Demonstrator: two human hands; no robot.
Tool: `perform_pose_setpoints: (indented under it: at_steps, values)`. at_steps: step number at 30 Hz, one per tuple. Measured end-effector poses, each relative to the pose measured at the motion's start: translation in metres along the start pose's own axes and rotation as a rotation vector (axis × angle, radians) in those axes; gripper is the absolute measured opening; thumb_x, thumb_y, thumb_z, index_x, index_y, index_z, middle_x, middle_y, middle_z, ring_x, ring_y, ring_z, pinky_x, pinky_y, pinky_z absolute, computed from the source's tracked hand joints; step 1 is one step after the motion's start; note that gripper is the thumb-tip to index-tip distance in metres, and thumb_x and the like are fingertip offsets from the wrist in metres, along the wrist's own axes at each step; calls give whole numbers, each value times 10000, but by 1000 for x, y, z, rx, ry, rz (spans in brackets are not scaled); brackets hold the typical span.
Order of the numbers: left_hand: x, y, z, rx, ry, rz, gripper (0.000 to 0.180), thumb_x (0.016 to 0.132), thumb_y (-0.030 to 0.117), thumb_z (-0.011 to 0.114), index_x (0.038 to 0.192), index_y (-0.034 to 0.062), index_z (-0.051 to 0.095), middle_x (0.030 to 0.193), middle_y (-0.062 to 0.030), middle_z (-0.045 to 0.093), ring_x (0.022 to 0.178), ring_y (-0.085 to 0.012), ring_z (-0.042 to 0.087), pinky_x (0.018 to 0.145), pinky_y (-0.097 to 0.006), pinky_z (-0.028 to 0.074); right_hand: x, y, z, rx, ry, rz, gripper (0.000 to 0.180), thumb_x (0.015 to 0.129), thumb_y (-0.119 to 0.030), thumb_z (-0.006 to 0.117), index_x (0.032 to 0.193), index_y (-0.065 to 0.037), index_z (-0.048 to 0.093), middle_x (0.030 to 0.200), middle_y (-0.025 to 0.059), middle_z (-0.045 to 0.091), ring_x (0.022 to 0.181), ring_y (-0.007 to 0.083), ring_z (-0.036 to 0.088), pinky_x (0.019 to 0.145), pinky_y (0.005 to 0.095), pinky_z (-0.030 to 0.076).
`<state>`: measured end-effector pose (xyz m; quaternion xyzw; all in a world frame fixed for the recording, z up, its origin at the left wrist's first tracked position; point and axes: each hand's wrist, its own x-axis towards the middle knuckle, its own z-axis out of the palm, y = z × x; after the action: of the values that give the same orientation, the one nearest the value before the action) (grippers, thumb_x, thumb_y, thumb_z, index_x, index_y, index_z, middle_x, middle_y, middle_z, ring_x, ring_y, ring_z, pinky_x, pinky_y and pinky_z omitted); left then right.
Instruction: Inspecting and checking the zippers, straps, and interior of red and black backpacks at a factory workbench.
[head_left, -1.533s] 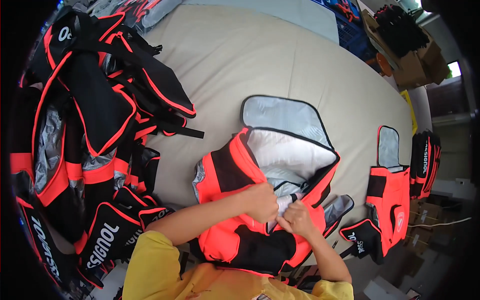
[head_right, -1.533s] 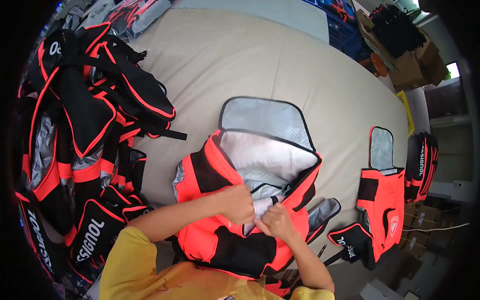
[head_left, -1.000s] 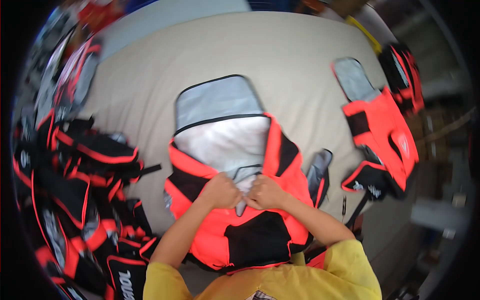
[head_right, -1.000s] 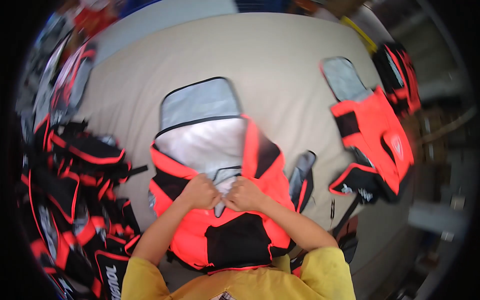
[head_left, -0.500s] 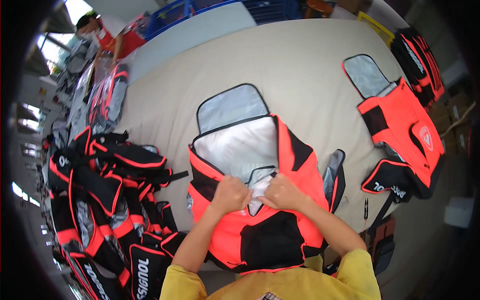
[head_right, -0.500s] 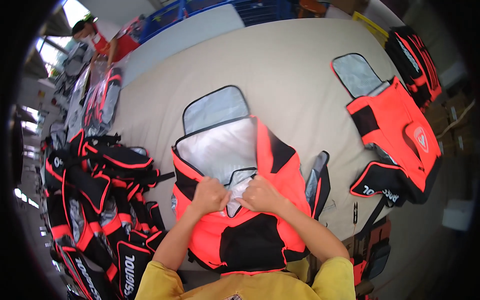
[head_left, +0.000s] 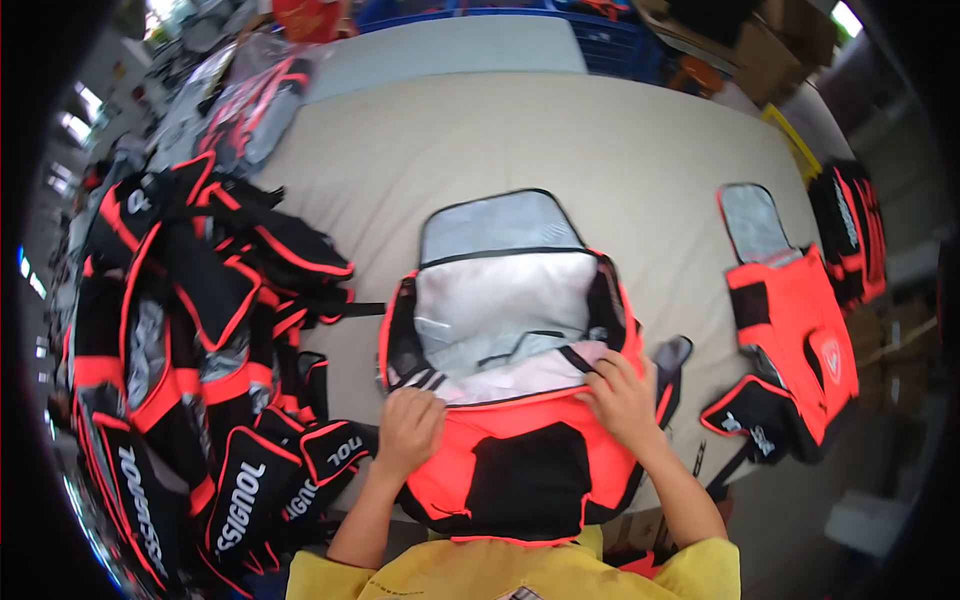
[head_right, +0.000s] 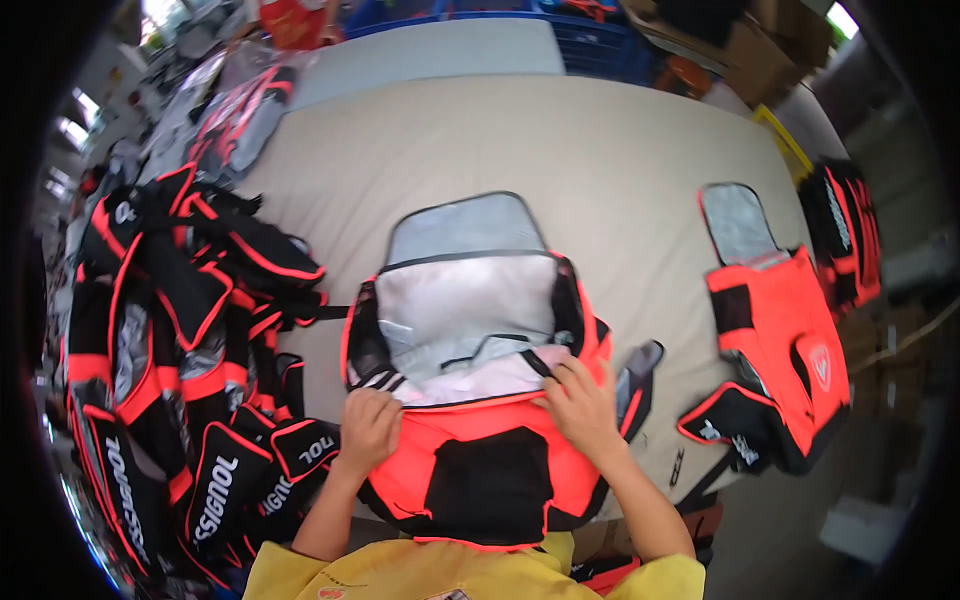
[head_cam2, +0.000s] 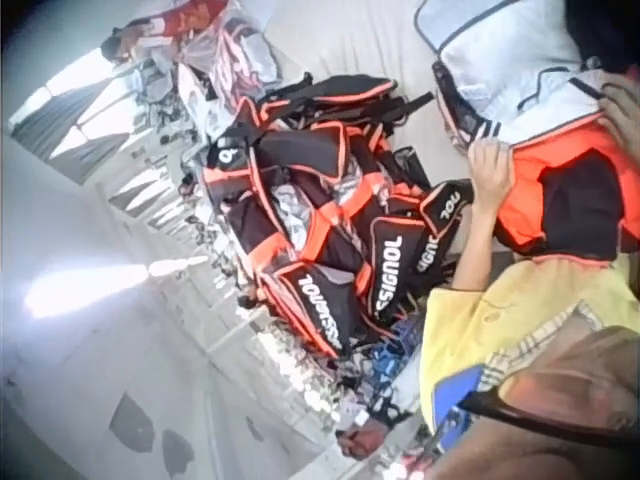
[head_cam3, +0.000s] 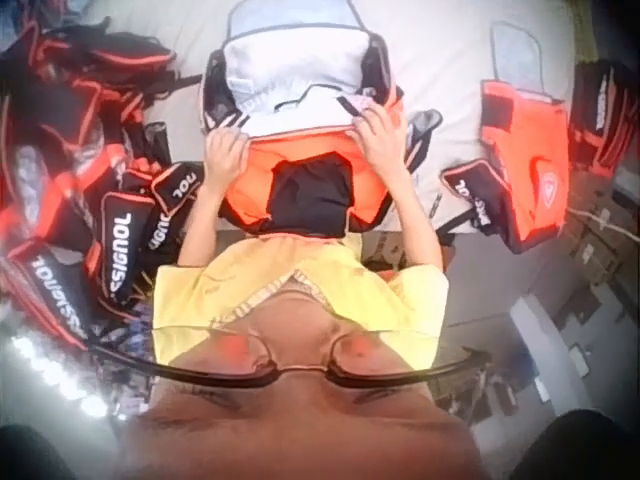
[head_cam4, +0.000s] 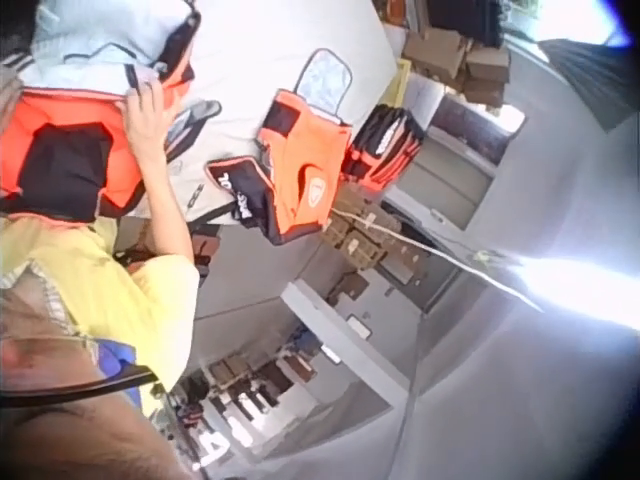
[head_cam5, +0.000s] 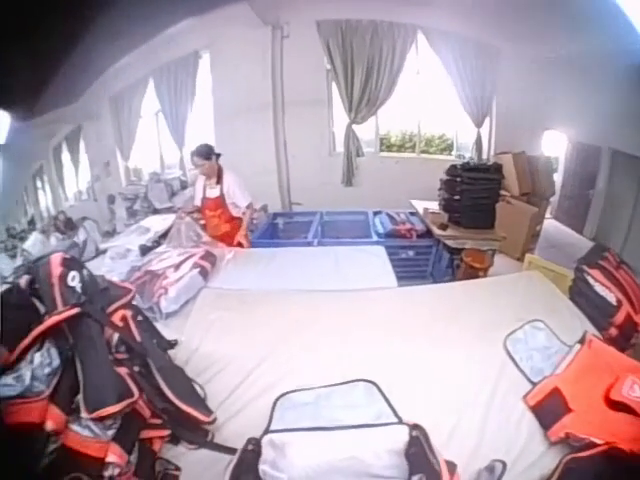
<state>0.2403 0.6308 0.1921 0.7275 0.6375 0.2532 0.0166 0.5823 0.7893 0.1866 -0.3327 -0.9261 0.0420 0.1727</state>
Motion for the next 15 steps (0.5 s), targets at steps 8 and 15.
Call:
perform_pose_setpoints:
  at_steps: [8, 15]
  values:
    - [-4, -7, 7, 60, 98, -121, 328, 781, 113, 793, 1102, 116, 727, 1214, -78, 612, 1219, -311, 560, 1142, -583, 409, -7, -5, 7, -15, -11, 59, 338, 838, -182, 829, 1128, -88, 683, 1241, 87, 668, 1316, 310, 577, 1047, 523, 422]
    - [-3, -15, 15, 10, 159, -112, 296, 766, 113, 808, 1053, 88, 740, 1189, -96, 613, 1238, -322, 550, 1118, -557, 442, 32, -35, -8, -24, 42, 84, 313, 874, -191, 821, 1127, -43, 711, 1236, 119, 673, 1354, 329, 558, 1095, 571, 394]
